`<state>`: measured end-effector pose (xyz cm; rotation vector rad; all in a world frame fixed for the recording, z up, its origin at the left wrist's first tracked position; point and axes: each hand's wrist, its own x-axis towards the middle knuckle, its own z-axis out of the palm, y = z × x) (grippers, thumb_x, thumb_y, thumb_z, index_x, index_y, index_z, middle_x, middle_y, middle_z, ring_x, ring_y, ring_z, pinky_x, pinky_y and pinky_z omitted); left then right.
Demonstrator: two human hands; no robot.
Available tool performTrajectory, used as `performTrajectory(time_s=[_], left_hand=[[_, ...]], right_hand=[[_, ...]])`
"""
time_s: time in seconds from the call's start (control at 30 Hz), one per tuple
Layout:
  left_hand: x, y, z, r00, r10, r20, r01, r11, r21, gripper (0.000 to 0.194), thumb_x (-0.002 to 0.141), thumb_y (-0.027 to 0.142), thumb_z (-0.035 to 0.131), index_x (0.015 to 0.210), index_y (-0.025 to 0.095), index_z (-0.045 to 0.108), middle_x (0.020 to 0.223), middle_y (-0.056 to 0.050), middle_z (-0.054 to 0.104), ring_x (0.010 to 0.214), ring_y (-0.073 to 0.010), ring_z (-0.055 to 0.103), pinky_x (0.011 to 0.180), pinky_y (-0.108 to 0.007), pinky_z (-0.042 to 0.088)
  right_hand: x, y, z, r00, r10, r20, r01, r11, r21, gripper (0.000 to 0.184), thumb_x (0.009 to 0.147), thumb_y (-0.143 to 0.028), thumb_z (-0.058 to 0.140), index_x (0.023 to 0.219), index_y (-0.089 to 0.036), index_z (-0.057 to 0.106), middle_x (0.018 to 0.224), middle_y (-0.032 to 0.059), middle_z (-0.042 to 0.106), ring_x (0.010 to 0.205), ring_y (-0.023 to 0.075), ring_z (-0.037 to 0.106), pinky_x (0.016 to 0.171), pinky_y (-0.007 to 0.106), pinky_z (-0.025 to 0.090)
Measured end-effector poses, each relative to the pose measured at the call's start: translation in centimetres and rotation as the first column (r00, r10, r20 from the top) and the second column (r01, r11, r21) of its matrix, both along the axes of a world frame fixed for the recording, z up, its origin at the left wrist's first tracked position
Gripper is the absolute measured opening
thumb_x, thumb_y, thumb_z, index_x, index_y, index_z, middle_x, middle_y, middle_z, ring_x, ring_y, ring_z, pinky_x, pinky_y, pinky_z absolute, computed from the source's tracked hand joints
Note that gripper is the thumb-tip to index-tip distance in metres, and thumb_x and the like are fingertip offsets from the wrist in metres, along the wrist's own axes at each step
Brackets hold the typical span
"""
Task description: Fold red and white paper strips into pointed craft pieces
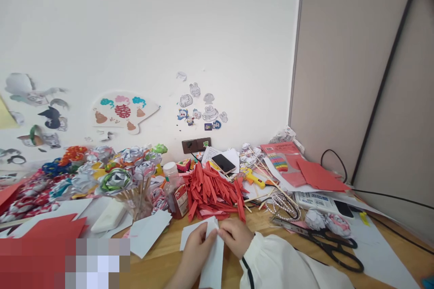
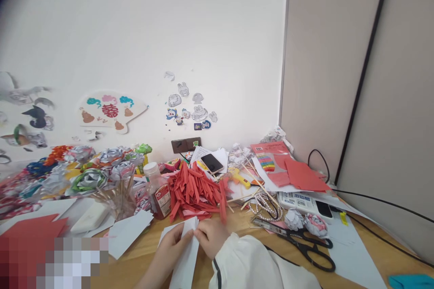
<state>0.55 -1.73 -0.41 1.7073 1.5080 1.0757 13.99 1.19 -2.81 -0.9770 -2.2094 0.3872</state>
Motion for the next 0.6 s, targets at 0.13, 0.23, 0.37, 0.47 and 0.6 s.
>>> performTrajectory(time_s=[0.13,0.23,0.37,0.47,0.6], left_hand=[[-0.29,0.19,-0.04,0.998,-0.056,0.014,0.056,0.997,0.051,0.024,0.070,0.035,0.044,0.058,0.015,0.051,0.055,0.002,0.049,0.056,-0.0143,0.045,0.053,-0.023,0.034],[-0.47,0.45,-0.27,0.998,-0.045,0.051,0.044,0.999,0.032,0.024,0.068,0.035,0.046,0.057,0.015,0.050,0.054,0.003,0.048,0.055,-0.0135,0.044,0.053,-0.023,0.035],[-0.47,0.41,-0.23,0.989,-0.106,0.101,0.107,0.994,-0.002,0.023,0.067,0.035,0.048,0.055,0.015,0.051,0.052,0.003,0.048,0.054,-0.0130,0.044,0.052,-0.022,0.035],[-0.40,0.20,0.04,0.990,-0.102,0.093,0.096,0.993,0.067,0.024,0.069,0.036,0.047,0.058,0.015,0.052,0.055,0.002,0.049,0.057,-0.0133,0.045,0.055,-0.021,0.035],[-0.33,0.36,-0.02,0.988,-0.092,0.126,0.089,0.996,0.024,0.029,0.066,0.042,0.048,0.055,0.015,0.050,0.052,0.003,0.046,0.054,-0.0128,0.043,0.052,-0.022,0.034]], right_hand=[[-0.06,-0.25,0.05,0.998,0.061,0.014,-0.062,0.998,0.008,0.025,0.078,-0.022,0.036,0.054,-0.015,0.040,0.055,-0.0027,0.041,0.054,0.0088,0.038,0.049,0.020,0.025],[-0.09,-0.39,0.17,0.998,0.067,0.004,-0.067,0.998,-0.013,0.022,0.077,-0.020,0.037,0.056,-0.015,0.040,0.055,-0.0029,0.041,0.055,0.0086,0.037,0.049,0.019,0.025],[-0.09,-0.46,0.39,0.996,0.089,-0.021,-0.090,0.995,-0.040,0.023,0.074,-0.016,0.038,0.051,-0.015,0.038,0.052,-0.0043,0.034,0.053,0.0079,0.035,0.049,0.019,0.024],[-0.11,-0.46,0.47,0.992,0.077,-0.095,-0.087,0.991,-0.103,0.024,0.073,-0.017,0.039,0.049,-0.015,0.036,0.049,-0.0052,0.032,0.050,0.0070,0.033,0.046,0.019,0.023],[-0.16,-0.32,0.33,0.983,0.071,-0.169,-0.098,0.983,-0.154,0.025,0.071,-0.018,0.040,0.046,-0.015,0.036,0.046,-0.0057,0.031,0.047,0.0063,0.032,0.045,0.018,0.022]])
